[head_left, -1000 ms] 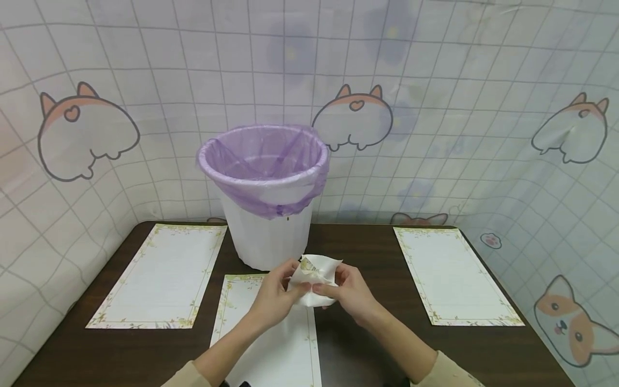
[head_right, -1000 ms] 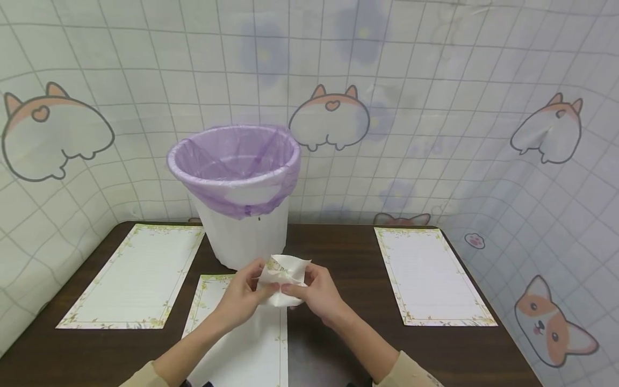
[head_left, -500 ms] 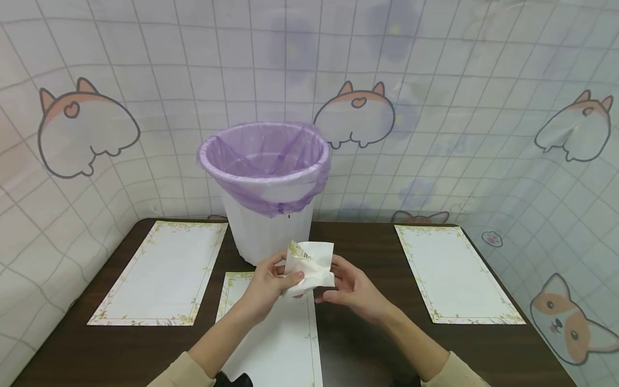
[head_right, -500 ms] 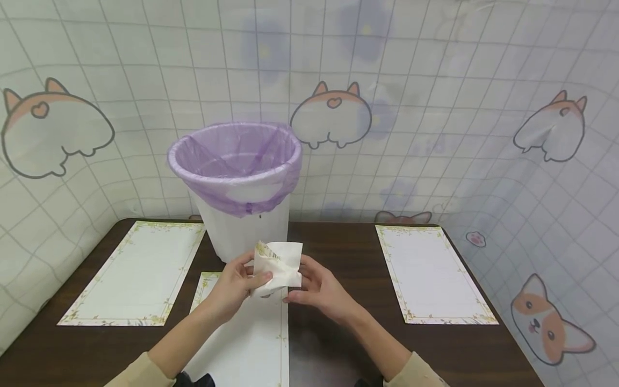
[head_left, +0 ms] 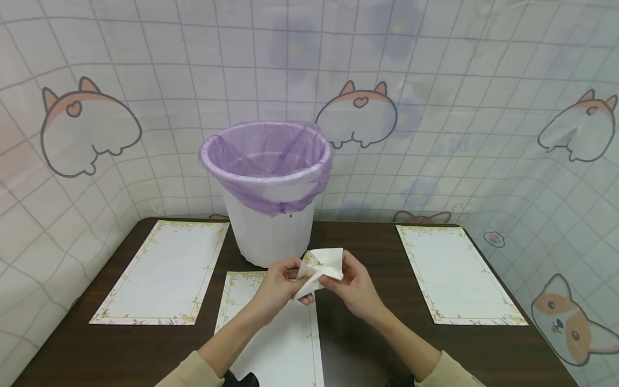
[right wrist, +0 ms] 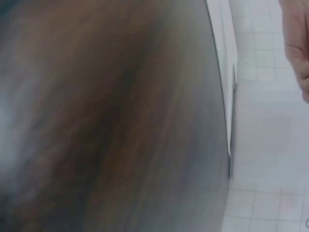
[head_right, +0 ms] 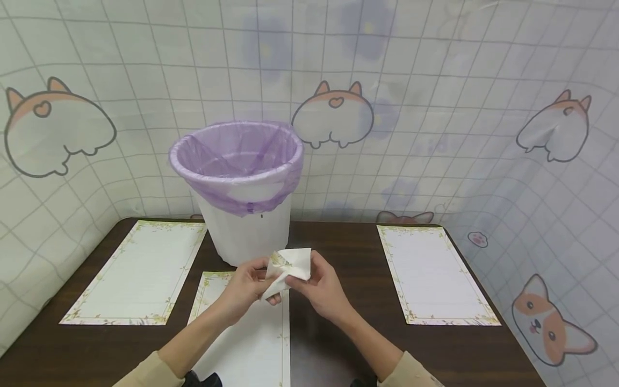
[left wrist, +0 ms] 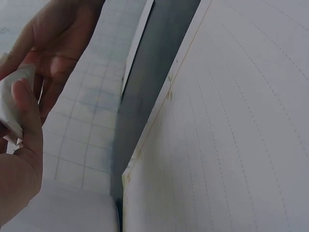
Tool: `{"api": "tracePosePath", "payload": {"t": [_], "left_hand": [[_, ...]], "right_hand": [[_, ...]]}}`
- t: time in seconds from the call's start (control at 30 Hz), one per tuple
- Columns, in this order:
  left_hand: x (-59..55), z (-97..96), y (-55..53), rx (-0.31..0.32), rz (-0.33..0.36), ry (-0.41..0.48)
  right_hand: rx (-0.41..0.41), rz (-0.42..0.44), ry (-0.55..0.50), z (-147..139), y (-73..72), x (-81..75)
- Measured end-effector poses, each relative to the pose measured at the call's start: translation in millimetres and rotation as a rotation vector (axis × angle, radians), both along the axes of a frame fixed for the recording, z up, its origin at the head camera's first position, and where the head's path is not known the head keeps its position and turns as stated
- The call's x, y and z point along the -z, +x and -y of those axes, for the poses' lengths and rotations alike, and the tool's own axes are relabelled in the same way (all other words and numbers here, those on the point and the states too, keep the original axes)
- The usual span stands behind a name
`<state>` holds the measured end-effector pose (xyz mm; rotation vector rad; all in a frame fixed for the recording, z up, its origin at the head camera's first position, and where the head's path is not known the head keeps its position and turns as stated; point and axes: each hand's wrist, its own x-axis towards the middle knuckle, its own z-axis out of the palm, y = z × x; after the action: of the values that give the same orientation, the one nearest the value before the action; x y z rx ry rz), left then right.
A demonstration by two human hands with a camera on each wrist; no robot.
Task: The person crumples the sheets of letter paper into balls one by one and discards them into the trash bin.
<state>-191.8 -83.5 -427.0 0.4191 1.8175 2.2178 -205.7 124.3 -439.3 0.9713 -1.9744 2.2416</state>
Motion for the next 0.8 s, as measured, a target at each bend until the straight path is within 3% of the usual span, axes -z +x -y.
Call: {"api": "tracePosePath", "payload": {"t": [0.13, 0.3, 0.4, 0.57, 0.8], "left_hand": [[0.4, -0.1, -1.0, 0.051, -0.076, -0.028], [-2.9, 4.9, -1.5, 0.158, -0.154, -0.055], [-4.3, 7.1, -0.9, 0.175, -0.188, -0.115], [-4.8, 2.0, 2.4, 0.054, -0.228, -0.232], [-3.5, -2.9, 7.3, -0.138, -0.257, -0.272]], "right_hand": [[0.018, 0.047, 0.01, -0.9, -3.7, -3.7], [0.054, 0.077, 0.016, -3.8, -6.0, -6.9], [0.085, 0.081, 0.013, -1.6, -6.9, -6.7], [0.166, 0.066, 0.012, 6.9, -6.2, -7.1], [0.256, 0.018, 0.075, 19.9, -2.7, -10.2]]}}
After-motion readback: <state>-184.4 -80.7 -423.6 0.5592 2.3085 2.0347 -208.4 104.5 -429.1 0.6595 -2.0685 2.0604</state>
